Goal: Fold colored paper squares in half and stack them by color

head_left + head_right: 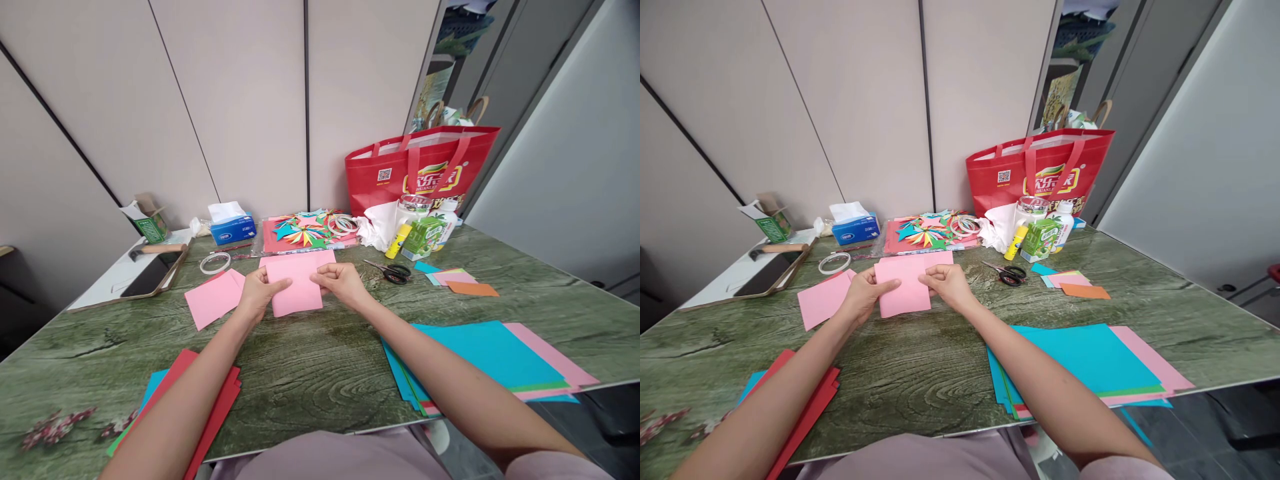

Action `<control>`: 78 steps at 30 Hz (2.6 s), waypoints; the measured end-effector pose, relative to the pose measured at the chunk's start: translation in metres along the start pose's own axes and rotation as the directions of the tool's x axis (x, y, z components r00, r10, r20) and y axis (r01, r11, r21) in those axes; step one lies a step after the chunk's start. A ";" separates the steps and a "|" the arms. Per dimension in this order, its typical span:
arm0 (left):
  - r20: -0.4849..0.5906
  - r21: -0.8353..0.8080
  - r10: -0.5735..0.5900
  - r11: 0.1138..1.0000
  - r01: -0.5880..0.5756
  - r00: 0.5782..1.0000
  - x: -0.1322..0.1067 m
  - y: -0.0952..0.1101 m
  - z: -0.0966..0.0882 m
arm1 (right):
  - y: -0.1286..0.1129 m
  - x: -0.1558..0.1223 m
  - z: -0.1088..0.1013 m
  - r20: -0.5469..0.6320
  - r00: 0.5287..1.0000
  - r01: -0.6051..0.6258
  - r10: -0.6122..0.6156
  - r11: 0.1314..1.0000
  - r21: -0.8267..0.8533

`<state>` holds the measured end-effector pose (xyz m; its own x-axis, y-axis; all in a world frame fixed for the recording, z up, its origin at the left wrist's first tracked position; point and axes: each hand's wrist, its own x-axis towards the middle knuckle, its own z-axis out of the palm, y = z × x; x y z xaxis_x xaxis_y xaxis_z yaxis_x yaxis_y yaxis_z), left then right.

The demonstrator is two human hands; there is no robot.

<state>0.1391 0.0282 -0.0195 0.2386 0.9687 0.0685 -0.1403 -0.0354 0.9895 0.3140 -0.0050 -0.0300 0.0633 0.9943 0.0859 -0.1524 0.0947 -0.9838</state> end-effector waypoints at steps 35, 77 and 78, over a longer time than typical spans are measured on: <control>0.066 -0.046 -0.047 0.998 0.050 0.997 -0.002 0.002 0.001 | 0.001 0.000 -0.002 -0.027 0.999 0.031 -0.033 0.998 -0.053; 0.072 0.014 -0.081 0.997 0.080 0.994 0.001 0.003 -0.006 | -0.003 0.006 -0.010 -0.102 0.995 -0.006 0.009 1.000 0.030; 0.063 0.022 -0.071 0.997 0.069 0.996 0.002 0.003 -0.006 | -0.003 0.006 -0.010 -0.101 0.995 -0.005 0.007 1.000 0.027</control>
<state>0.1330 0.0312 -0.0167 0.3080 0.9514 0.0064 -0.1019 0.0263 0.9944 0.3250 0.0003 -0.0280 0.1619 0.9848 0.0621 -0.1798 0.0914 -0.9795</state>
